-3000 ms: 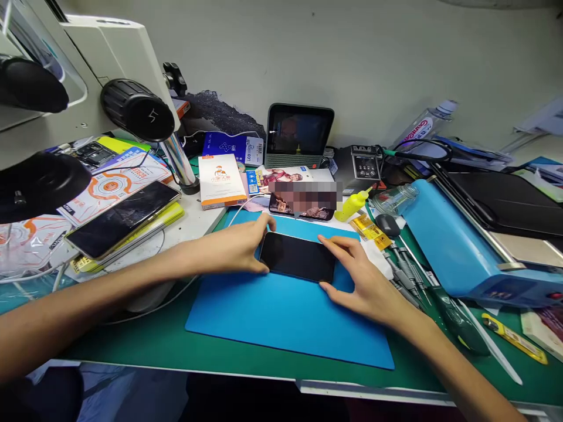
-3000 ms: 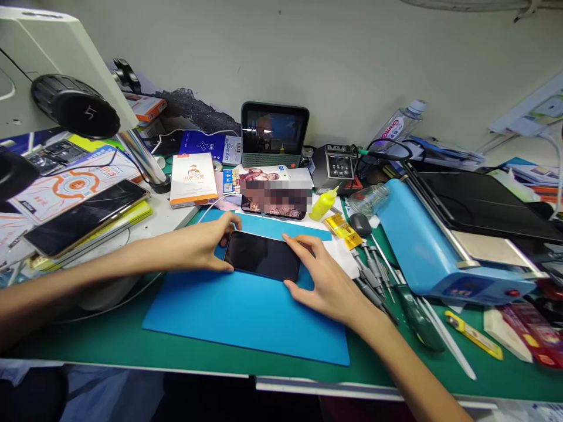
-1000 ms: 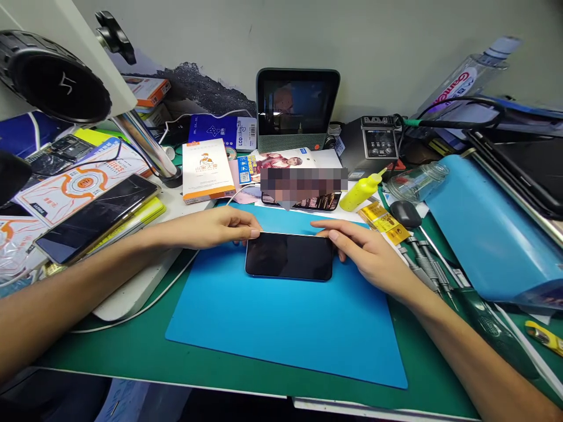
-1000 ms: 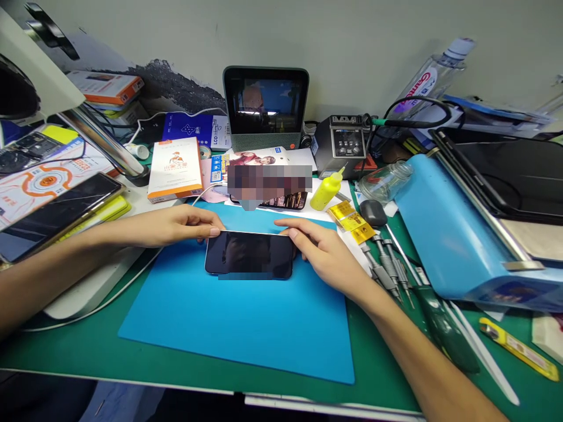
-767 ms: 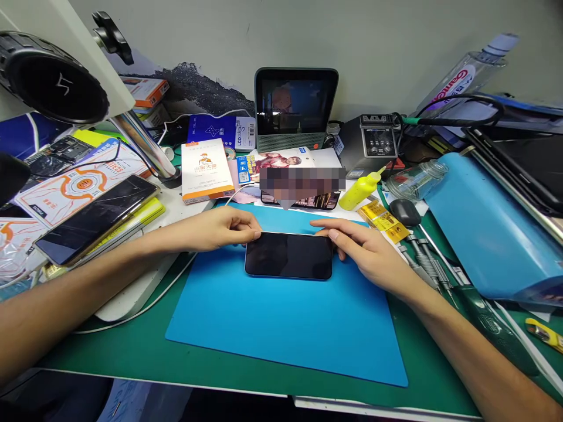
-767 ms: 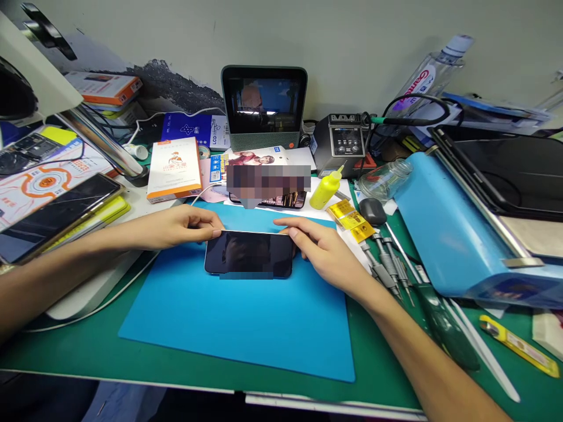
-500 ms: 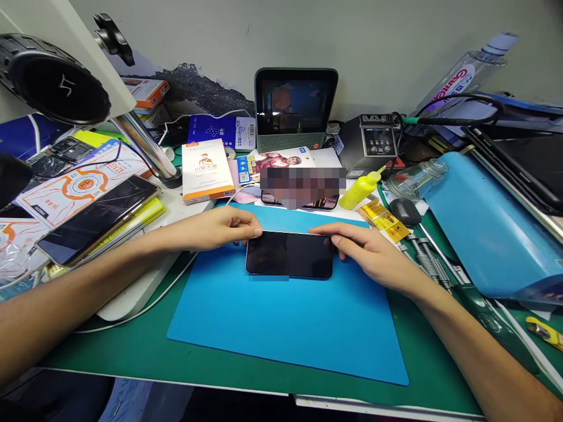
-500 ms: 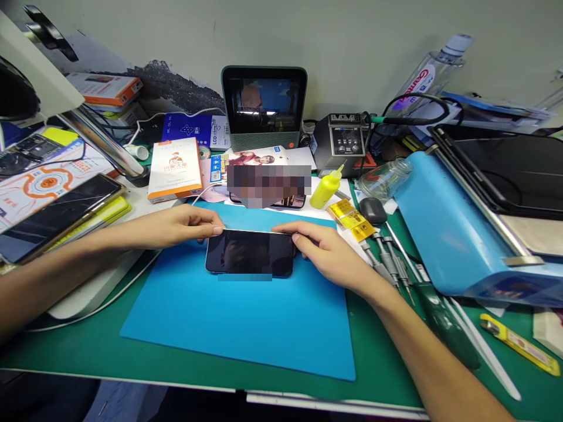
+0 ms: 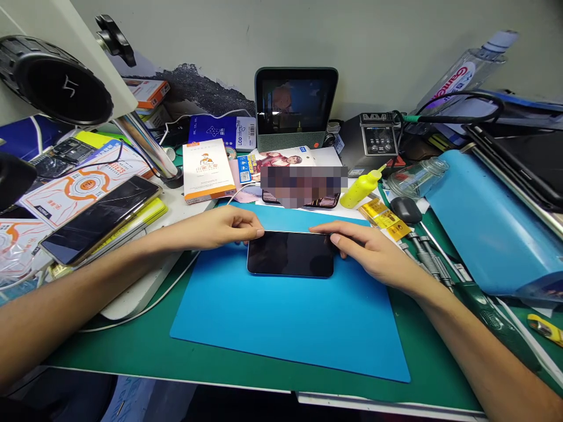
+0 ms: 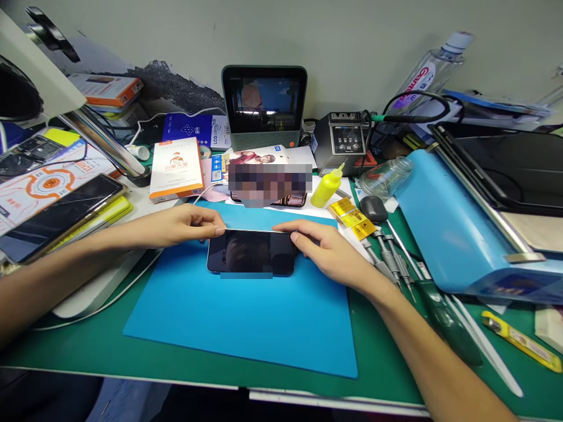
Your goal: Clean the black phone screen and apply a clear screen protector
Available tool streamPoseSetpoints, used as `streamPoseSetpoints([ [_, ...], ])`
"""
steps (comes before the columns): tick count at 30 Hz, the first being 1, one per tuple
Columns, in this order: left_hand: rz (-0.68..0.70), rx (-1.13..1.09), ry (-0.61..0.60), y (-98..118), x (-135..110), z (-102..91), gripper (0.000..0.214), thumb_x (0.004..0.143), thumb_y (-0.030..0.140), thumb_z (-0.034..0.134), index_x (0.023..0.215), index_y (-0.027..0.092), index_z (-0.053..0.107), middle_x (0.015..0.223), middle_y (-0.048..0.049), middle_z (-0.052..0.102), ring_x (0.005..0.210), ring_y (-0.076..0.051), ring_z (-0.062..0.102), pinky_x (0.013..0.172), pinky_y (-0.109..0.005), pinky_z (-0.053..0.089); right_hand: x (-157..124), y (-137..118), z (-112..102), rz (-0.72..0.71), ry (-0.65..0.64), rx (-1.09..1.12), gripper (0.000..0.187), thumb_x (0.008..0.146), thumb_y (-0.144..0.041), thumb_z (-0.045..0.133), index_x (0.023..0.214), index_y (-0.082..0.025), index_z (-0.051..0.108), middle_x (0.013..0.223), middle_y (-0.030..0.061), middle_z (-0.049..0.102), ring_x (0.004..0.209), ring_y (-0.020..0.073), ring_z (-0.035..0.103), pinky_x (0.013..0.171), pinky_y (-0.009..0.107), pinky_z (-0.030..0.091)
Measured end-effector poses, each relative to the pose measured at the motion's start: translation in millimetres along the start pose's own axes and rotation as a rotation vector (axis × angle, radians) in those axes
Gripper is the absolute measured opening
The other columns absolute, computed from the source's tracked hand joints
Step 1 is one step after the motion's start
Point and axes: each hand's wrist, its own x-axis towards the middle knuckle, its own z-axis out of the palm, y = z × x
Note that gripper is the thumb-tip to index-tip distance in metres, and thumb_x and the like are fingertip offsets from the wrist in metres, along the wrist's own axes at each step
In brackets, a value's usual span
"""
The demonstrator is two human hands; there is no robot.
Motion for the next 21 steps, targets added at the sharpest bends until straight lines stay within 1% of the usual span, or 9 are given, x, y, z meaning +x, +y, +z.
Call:
streamPoseSetpoints([
  [2, 0.009, -0.002, 0.003, 1, 0, 0.5, 0.038, 0.1, 0.05, 0.055, 0.092, 0.016, 0.071, 0.083, 0.0016, 0.063, 0.074, -0.013, 0.053, 0.067, -0.023, 0.038, 0, 0, 2, -0.021, 0.017, -0.006, 0.04, 0.103, -0.049, 0.052, 0.126, -0.028, 0.077, 0.104, 0.0053, 0.08, 0.091, 0.0249, 0.073, 0.097, 0.046, 0.057],
  [4, 0.019, -0.006, 0.006, 2, 1, 0.8, 0.039, 0.1, 0.05, 0.055, 0.091, 0.016, 0.07, 0.083, 0.0016, 0.063, 0.074, -0.013, 0.053, 0.067, -0.023, 0.038, -1, 0, 6, -0.063, 0.059, -0.02, 0.039, 0.104, -0.05, 0.052, 0.129, -0.03, 0.075, 0.121, 0.0055, 0.078, 0.106, 0.0266, 0.073, 0.104, 0.047, 0.055],
  [6, 0.021, -0.012, 0.008, 2, 1, 0.7, 0.039, 0.101, 0.051, 0.054, 0.092, 0.017, 0.07, 0.084, 0.0017, 0.063, 0.076, -0.013, 0.054, 0.067, -0.023, 0.038, -1, 1, 11, -0.134, 0.108, -0.041, 0.039, 0.105, -0.049, 0.052, 0.134, -0.032, 0.071, 0.135, 0.0045, 0.073, 0.122, 0.0274, 0.068, 0.112, 0.048, 0.051],
  [8, 0.013, -0.02, 0.005, 1, 1, 0.5, 0.039, 0.101, 0.051, 0.054, 0.093, 0.017, 0.07, 0.084, 0.0018, 0.063, 0.076, -0.013, 0.054, 0.068, -0.023, 0.039, -3, 2, 15, -0.214, 0.134, -0.071, 0.038, 0.106, -0.046, 0.052, 0.14, -0.034, 0.066, 0.143, 0.0032, 0.068, 0.133, 0.0258, 0.063, 0.117, 0.046, 0.047],
  [11, 0.003, -0.028, -0.004, 1, 1, 0.0, 0.039, 0.101, 0.052, 0.055, 0.093, 0.017, 0.07, 0.084, 0.0019, 0.063, 0.076, -0.013, 0.054, 0.069, -0.023, 0.039, -4, 4, 19, -0.287, 0.135, -0.12, 0.038, 0.108, -0.04, 0.05, 0.143, -0.034, 0.062, 0.146, 0.0024, 0.065, 0.136, 0.0222, 0.06, 0.119, 0.041, 0.045],
  [15, 0.005, -0.032, -0.001, 0, 1, -0.1, 0.039, 0.101, 0.053, 0.055, 0.093, 0.017, 0.069, 0.085, 0.0016, 0.063, 0.078, -0.014, 0.056, 0.071, -0.023, 0.04, -4, 6, 20, -0.314, 0.158, -0.153, 0.037, 0.11, -0.033, 0.045, 0.145, -0.034, 0.059, 0.146, 0.002, 0.064, 0.136, 0.0203, 0.06, 0.12, 0.04, 0.044],
  [18, 0.009, -0.027, 0.002, 0, 1, 0.1, 0.039, 0.101, 0.053, 0.055, 0.094, 0.017, 0.069, 0.086, 0.0016, 0.064, 0.078, -0.014, 0.056, 0.07, -0.023, 0.04, -3, 8, 21, -0.347, 0.206, -0.207, 0.039, 0.109, -0.029, 0.046, 0.146, -0.034, 0.058, 0.148, 0.0037, 0.061, 0.14, 0.0221, 0.056, 0.121, 0.043, 0.044],
  [21, 0.005, -0.017, 0.002, 0, 2, 0.2, 0.039, 0.1, 0.053, 0.055, 0.093, 0.017, 0.069, 0.084, 0.0015, 0.063, 0.077, -0.014, 0.055, 0.07, -0.023, 0.04, -5, 8, 23, -0.402, 0.24, -0.322, 0.043, 0.107, -0.026, 0.046, 0.149, -0.03, 0.056, 0.155, 0.0083, 0.053, 0.146, 0.027, 0.049, 0.122, 0.05, 0.041],
])
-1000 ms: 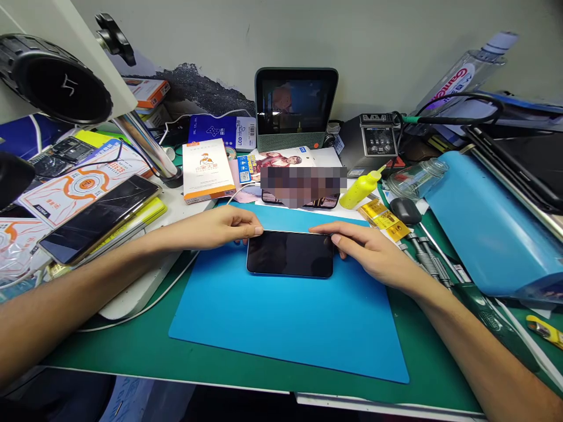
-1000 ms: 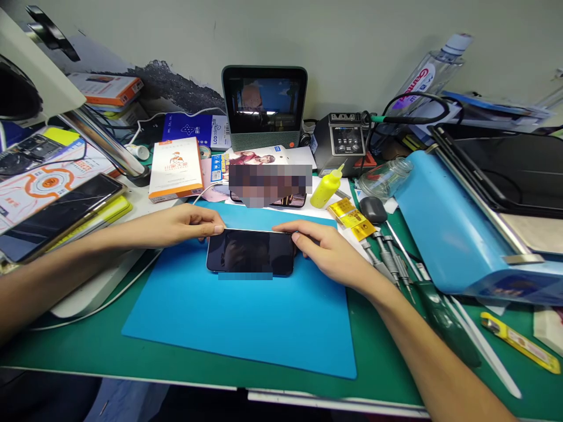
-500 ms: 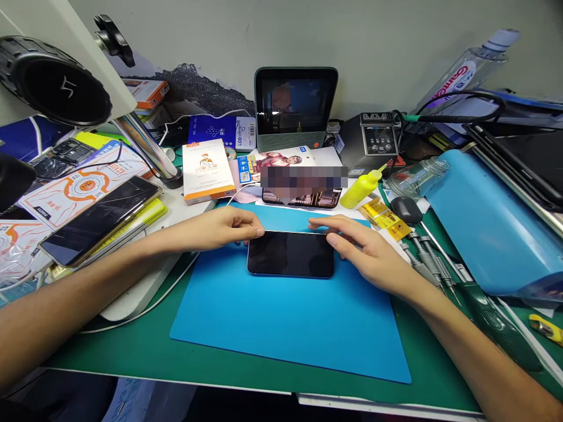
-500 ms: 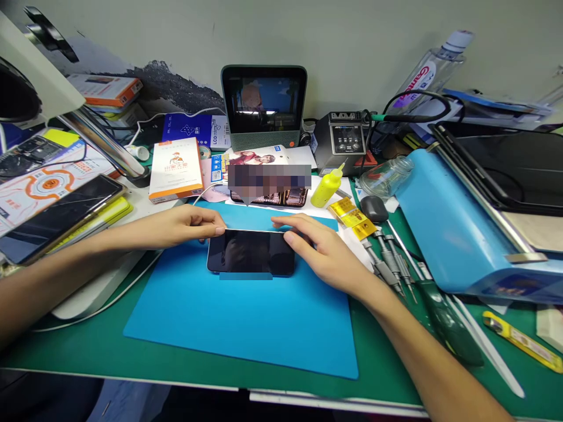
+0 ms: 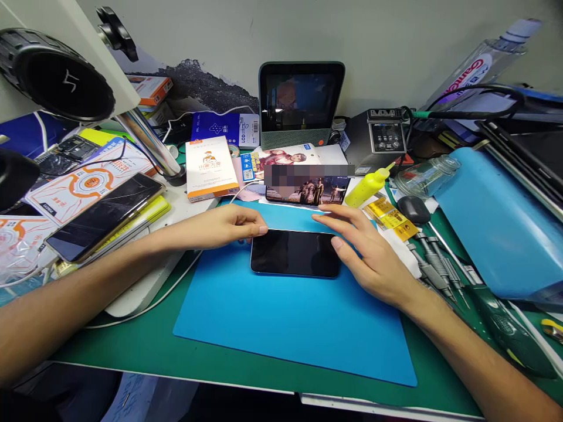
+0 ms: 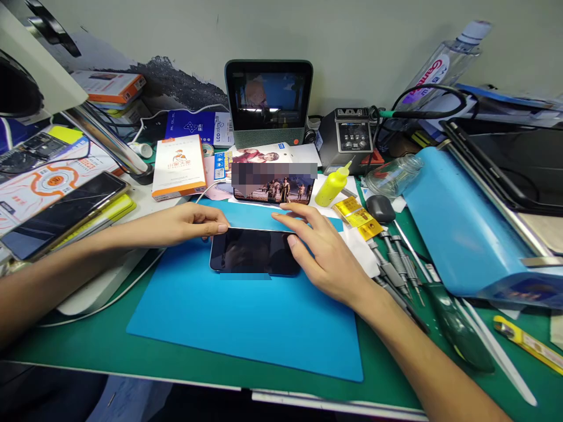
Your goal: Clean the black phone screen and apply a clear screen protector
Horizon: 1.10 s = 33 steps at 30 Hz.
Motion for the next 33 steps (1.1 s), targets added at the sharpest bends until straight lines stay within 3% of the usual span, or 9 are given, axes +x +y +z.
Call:
streamPoseSetpoints([
  [5, -0.004, -0.005, 0.008, 0, -1, 0.8, 0.042, 0.1, 0.055, 0.054, 0.096, 0.017, 0.071, 0.087, 0.0006, 0.066, 0.081, -0.016, 0.058, 0.073, -0.024, 0.042, 2, -10, 1, -0.209, -0.011, -0.177, 0.05, 0.102, -0.022, 0.052, 0.152, -0.022, 0.053, 0.166, 0.0152, 0.04, 0.155, 0.0328, 0.036, 0.127, 0.06, 0.032],
  [11, 0.019, 0.007, 0.02, -4, 1, 1.1, 0.046, 0.1, 0.058, 0.052, 0.097, 0.017, 0.072, 0.088, 0.0, 0.066, 0.082, -0.016, 0.058, 0.073, -0.025, 0.042, 14, -29, 13, -0.359, -0.071, -0.236, 0.052, 0.098, -0.022, 0.058, 0.15, -0.019, 0.055, 0.166, 0.0177, 0.043, 0.159, 0.0312, 0.032, 0.13, 0.063, 0.026],
  [20, 0.035, 0.01, 0.018, -3, 2, 1.0, 0.044, 0.1, 0.055, 0.052, 0.096, 0.016, 0.071, 0.086, 0.0001, 0.065, 0.079, -0.016, 0.057, 0.071, -0.024, 0.043, 13, -36, 18, -0.352, -0.099, -0.25, 0.053, 0.1, -0.025, 0.059, 0.152, -0.018, 0.055, 0.168, 0.0175, 0.041, 0.161, 0.0316, 0.027, 0.131, 0.064, 0.023],
  [33, 0.025, -0.004, 0.002, -3, 1, 1.0, 0.044, 0.101, 0.057, 0.053, 0.098, 0.017, 0.071, 0.091, -0.001, 0.069, 0.083, -0.017, 0.06, 0.074, -0.024, 0.045, 11, -32, 9, -0.356, -0.049, -0.205, 0.042, 0.097, -0.023, 0.063, 0.139, -0.023, 0.067, 0.16, 0.0147, 0.053, 0.154, 0.0319, 0.042, 0.129, 0.067, 0.028],
])
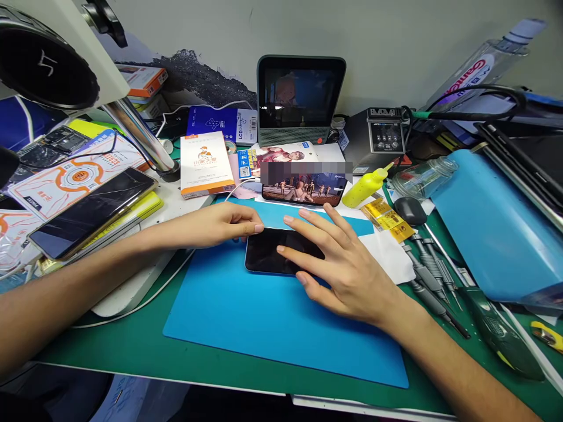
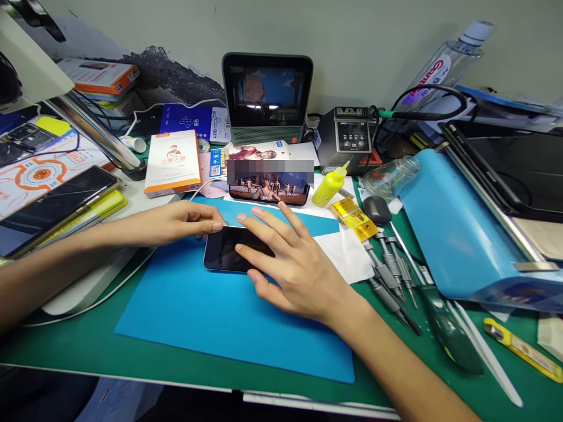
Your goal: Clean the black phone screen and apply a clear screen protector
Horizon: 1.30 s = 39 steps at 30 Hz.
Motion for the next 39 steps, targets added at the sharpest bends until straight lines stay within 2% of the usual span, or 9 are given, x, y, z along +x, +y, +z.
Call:
streamPoseSetpoints([
  [9, -0.001, 0.012, 0.003, 2, -1, 0.8, 0.041, 0.101, 0.054, 0.053, 0.098, 0.017, 0.071, 0.091, -0.0002, 0.069, 0.082, -0.016, 0.06, 0.074, -0.024, 0.044, -1, 1, -3, -0.022, 0.038, -0.027, 0.035, 0.096, -0.021, 0.064, 0.131, -0.021, 0.072, 0.153, 0.0163, 0.061, 0.151, 0.031, 0.047, 0.126, 0.066, 0.033],
  [13, -0.001, 0.016, 0.005, 1, -1, 1.1, 0.041, 0.101, 0.055, 0.053, 0.099, 0.018, 0.071, 0.092, -0.0006, 0.069, 0.084, -0.017, 0.06, 0.075, -0.024, 0.044, -2, 2, -5, -0.022, 0.05, -0.045, 0.033, 0.097, -0.023, 0.063, 0.129, -0.024, 0.073, 0.15, 0.0134, 0.064, 0.148, 0.0306, 0.05, 0.124, 0.066, 0.037],
  [29, -0.01, 0.01, 0.013, 3, -3, 1.3, 0.042, 0.102, 0.057, 0.052, 0.097, 0.019, 0.069, 0.093, -0.0002, 0.068, 0.084, -0.016, 0.06, 0.075, -0.024, 0.045, -7, 10, -11, 0.007, 0.128, -0.041, 0.026, 0.092, -0.017, 0.065, 0.108, -0.028, 0.083, 0.137, 0.0089, 0.073, 0.138, 0.0313, 0.059, 0.124, 0.066, 0.038],
  [36, -0.016, 0.045, 0.019, 4, -2, 1.7, 0.044, 0.102, 0.059, 0.051, 0.097, 0.019, 0.069, 0.093, -0.0006, 0.069, 0.084, -0.017, 0.06, 0.076, -0.025, 0.046, -10, 12, -12, 0.02, 0.135, -0.015, 0.029, 0.091, -0.017, 0.065, 0.108, -0.032, 0.082, 0.138, 0.0041, 0.073, 0.136, 0.0312, 0.06, 0.123, 0.065, 0.04],
  [39, -0.014, 0.049, 0.022, 3, -3, 1.6, 0.045, 0.102, 0.06, 0.051, 0.097, 0.019, 0.069, 0.094, -0.0012, 0.069, 0.084, -0.017, 0.061, 0.076, -0.025, 0.047, -12, 12, -11, 0.03, 0.133, -0.008, 0.027, 0.092, -0.018, 0.065, 0.108, -0.032, 0.082, 0.139, 0.005, 0.072, 0.137, 0.0313, 0.06, 0.122, 0.065, 0.041],
])
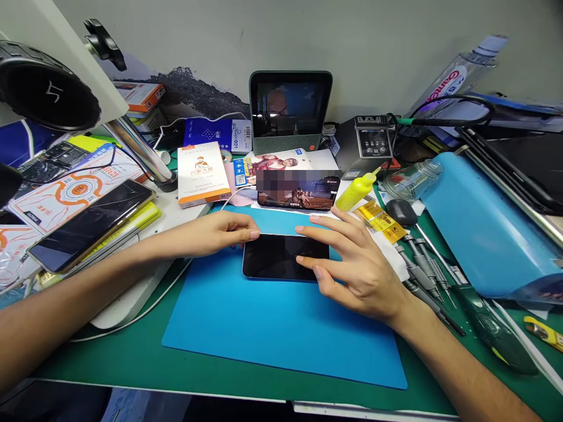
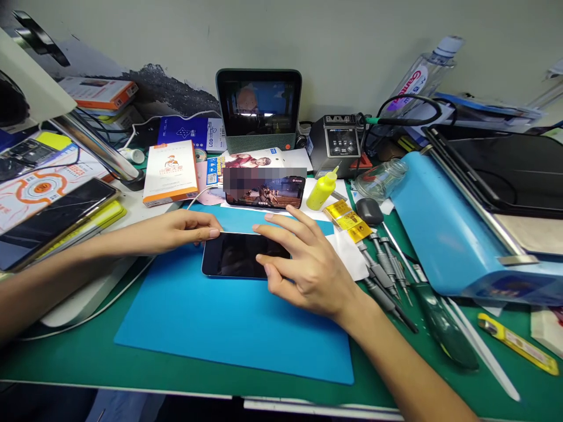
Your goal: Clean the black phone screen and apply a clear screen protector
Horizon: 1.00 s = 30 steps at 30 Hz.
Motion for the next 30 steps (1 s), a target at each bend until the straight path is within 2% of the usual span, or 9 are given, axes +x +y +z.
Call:
streamPoseSetpoints([
  [7, 0.014, -0.025, -0.003, -4.3, 0.2, 0.7, 0.043, 0.102, 0.058, 0.052, 0.099, 0.019, 0.069, 0.095, -0.0007, 0.069, 0.084, -0.016, 0.06, 0.076, -0.025, 0.046, -0.7, -0.6, 0.4, 0.012, 0.011, 0.015, 0.026, 0.095, -0.018, 0.064, 0.114, -0.027, 0.079, 0.138, 0.0095, 0.071, 0.138, 0.0311, 0.059, 0.122, 0.062, 0.041],
  [12, 0.012, -0.046, -0.012, -2.2, 0.5, 0.4, 0.042, 0.102, 0.057, 0.053, 0.096, 0.019, 0.068, 0.093, -0.0004, 0.068, 0.082, -0.016, 0.059, 0.075, -0.024, 0.045, -2.2, 1.9, 3.5, 0.266, 0.07, 0.066, 0.028, 0.101, -0.021, 0.062, 0.128, -0.024, 0.07, 0.132, 0.0111, 0.072, 0.13, 0.0295, 0.063, 0.111, 0.054, 0.05],
  [15, 0.011, -0.056, -0.016, -0.9, 0.5, 0.2, 0.042, 0.101, 0.058, 0.054, 0.096, 0.019, 0.068, 0.092, -0.0003, 0.067, 0.082, -0.016, 0.059, 0.075, -0.024, 0.045, -4.1, 3.2, 5.5, 0.381, 0.068, 0.073, 0.024, 0.103, -0.025, 0.062, 0.125, -0.025, 0.07, 0.12, 0.0093, 0.073, 0.115, 0.0275, 0.068, 0.1, 0.048, 0.054],
  [17, 0.005, -0.059, -0.015, -0.7, 0.6, 0.3, 0.042, 0.101, 0.058, 0.054, 0.096, 0.018, 0.068, 0.091, -0.0001, 0.067, 0.081, -0.016, 0.058, 0.074, -0.024, 0.044, -5.0, 3.5, 5.9, 0.399, 0.072, 0.068, 0.019, 0.103, -0.025, 0.061, 0.119, -0.024, 0.072, 0.114, 0.0086, 0.073, 0.109, 0.0264, 0.069, 0.096, 0.046, 0.054],
  [20, -0.005, -0.059, -0.015, -1.1, 0.6, 0.6, 0.042, 0.101, 0.058, 0.054, 0.095, 0.018, 0.068, 0.089, 0.0005, 0.066, 0.08, -0.015, 0.058, 0.073, -0.024, 0.043, -5.5, 3.4, 5.5, 0.316, 0.067, 0.029, 0.019, 0.103, -0.022, 0.061, 0.117, -0.022, 0.074, 0.112, 0.0092, 0.073, 0.106, 0.0261, 0.068, 0.094, 0.044, 0.053],
  [25, -0.01, -0.056, -0.007, -1.2, -0.5, 0.9, 0.042, 0.102, 0.057, 0.054, 0.096, 0.019, 0.069, 0.09, 0.0011, 0.067, 0.082, -0.015, 0.059, 0.073, -0.023, 0.043, -5.3, 1.8, 5.9, 0.098, 0.0, -0.071, 0.028, 0.103, -0.022, 0.061, 0.128, -0.017, 0.07, 0.123, 0.0137, 0.072, 0.115, 0.0283, 0.066, 0.097, 0.044, 0.052],
  [30, 0.006, -0.042, -0.004, -1.7, -0.5, 0.8, 0.04, 0.102, 0.056, 0.054, 0.095, 0.019, 0.069, 0.09, 0.0015, 0.067, 0.081, -0.015, 0.059, 0.073, -0.023, 0.043, -6.0, 1.6, 6.5, 0.05, -0.07, -0.084, 0.036, 0.103, -0.031, 0.062, 0.136, -0.018, 0.068, 0.133, 0.0166, 0.067, 0.124, 0.0312, 0.062, 0.103, 0.048, 0.052],
])
